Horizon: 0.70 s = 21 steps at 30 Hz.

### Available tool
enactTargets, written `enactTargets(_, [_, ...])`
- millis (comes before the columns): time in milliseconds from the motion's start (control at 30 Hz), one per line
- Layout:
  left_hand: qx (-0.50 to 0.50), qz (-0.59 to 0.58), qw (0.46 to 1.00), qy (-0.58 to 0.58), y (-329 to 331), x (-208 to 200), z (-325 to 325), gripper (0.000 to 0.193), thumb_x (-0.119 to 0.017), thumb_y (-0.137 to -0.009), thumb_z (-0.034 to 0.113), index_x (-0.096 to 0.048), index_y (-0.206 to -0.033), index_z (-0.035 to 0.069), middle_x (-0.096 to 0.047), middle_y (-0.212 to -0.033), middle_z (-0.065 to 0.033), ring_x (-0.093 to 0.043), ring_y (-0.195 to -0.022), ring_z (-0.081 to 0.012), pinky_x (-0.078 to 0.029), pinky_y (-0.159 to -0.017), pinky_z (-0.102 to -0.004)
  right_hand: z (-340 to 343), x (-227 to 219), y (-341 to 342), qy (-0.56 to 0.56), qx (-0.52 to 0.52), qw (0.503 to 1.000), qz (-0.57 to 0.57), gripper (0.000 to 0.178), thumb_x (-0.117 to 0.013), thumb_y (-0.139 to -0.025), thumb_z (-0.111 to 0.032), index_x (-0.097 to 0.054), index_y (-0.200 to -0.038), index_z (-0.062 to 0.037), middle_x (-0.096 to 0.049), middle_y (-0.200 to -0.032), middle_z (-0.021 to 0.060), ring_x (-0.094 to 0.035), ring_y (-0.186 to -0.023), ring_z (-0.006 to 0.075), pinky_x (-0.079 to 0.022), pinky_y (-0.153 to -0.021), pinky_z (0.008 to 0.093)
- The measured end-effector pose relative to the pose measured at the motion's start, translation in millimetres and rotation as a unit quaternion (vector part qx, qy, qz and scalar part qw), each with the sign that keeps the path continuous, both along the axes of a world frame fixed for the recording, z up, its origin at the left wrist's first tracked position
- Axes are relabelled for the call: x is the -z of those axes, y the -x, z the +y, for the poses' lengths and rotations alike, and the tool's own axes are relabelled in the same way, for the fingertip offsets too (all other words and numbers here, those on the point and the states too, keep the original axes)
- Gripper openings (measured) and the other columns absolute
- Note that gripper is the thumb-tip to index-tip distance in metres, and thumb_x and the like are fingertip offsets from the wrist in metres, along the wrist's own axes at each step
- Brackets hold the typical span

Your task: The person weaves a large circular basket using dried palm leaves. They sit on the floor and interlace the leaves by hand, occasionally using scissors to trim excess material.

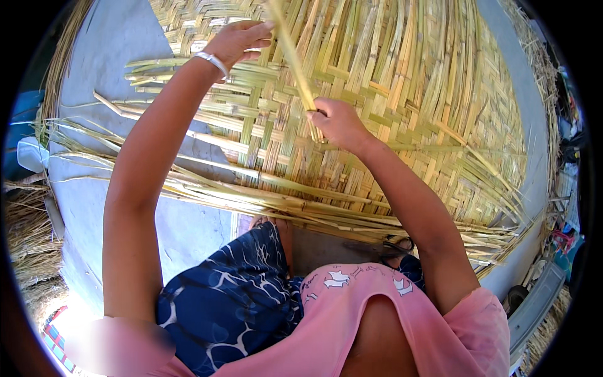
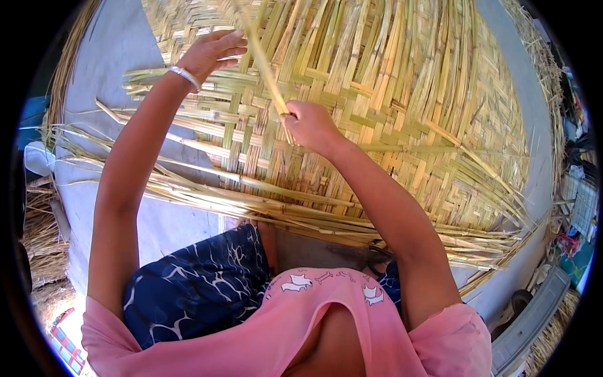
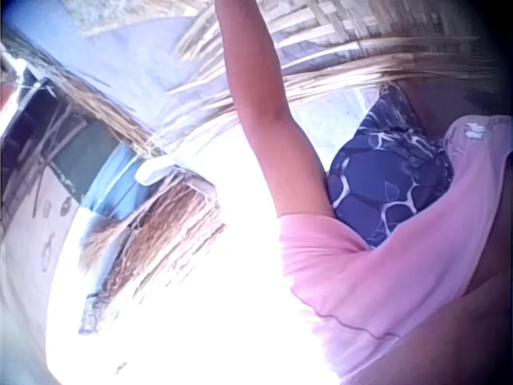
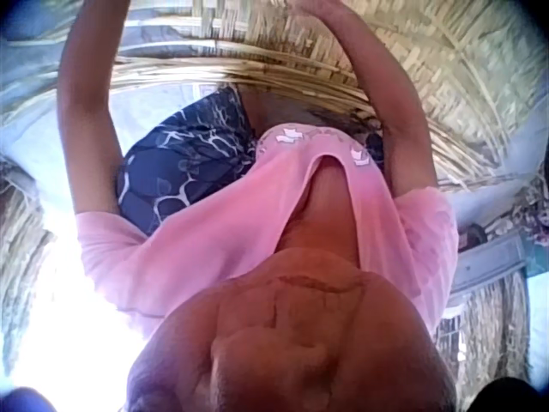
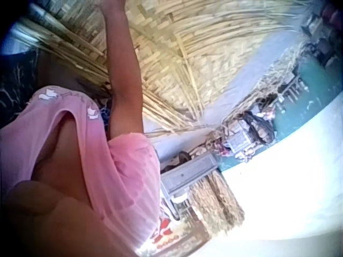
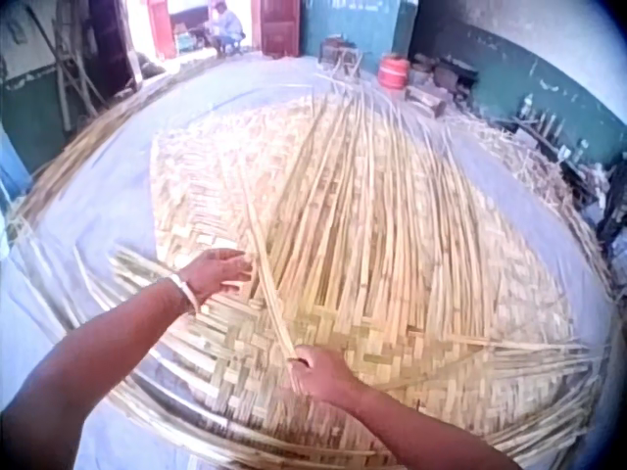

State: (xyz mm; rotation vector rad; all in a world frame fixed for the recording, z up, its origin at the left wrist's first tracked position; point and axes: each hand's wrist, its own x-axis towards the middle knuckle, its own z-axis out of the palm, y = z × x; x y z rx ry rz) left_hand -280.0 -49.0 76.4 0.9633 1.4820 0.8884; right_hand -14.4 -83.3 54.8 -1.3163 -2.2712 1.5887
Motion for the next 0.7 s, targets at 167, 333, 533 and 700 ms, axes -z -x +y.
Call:
enactTargets(167, [0.007,0.229,0.966,0.117,-3,39,51,0.053,-0.066,-0.079,0.047,-0.058,-0.108,0.004,-0.060,-0.093,-0.0080,-0.059,-0.085,-0.0135,-0.049,-0.070,-0.0273,24,13,8,-0.043,0.158,0.986,0.041,0.024,-0.056,-0.085,-0.021,-0.053,-0.078,0.0008,-0.054,-0.062,0.0135,-0.050,-0.054,0.0239,-0.041,-0.056,0.0377])
enactTargets(333, [0.065,0.233,0.954,0.178,13,56,86,0.035,-0.074,-0.075,0.036,-0.062,-0.087,0.005,-0.060,-0.074,-0.0015,-0.058,-0.062,-0.0126,-0.048,-0.053,-0.0237,44,43,29,-0.025,0.240,0.964,0.116,0.029,-0.058,-0.084,-0.021,-0.043,-0.072,0.0014,-0.046,-0.059,0.0157,-0.042,-0.052,0.0257,-0.038,-0.055,0.0404])
enactTargets(533, [-0.011,0.082,0.986,0.144,12,48,85,0.038,-0.075,-0.074,0.033,-0.062,-0.089,0.001,-0.063,-0.073,-0.0040,-0.061,-0.058,-0.0126,-0.054,-0.054,-0.0256,54,34,49,-0.055,0.217,0.973,0.056,0.028,-0.056,-0.085,-0.020,-0.044,-0.073,0.0015,-0.047,-0.060,0.0149,-0.044,-0.053,0.0245,-0.039,-0.055,0.0398])
enactTargets(700, [0.086,0.081,0.978,0.172,14,49,93,0.039,-0.077,-0.072,0.032,-0.063,-0.093,0.002,-0.064,-0.078,-0.0038,-0.062,-0.064,-0.0127,-0.055,-0.059,-0.0253,59,43,62,-0.007,0.239,0.965,0.107,0.026,-0.056,-0.087,-0.019,-0.045,-0.073,0.0011,-0.050,-0.060,0.0132,-0.046,-0.052,0.0201,-0.039,-0.052,0.0368])
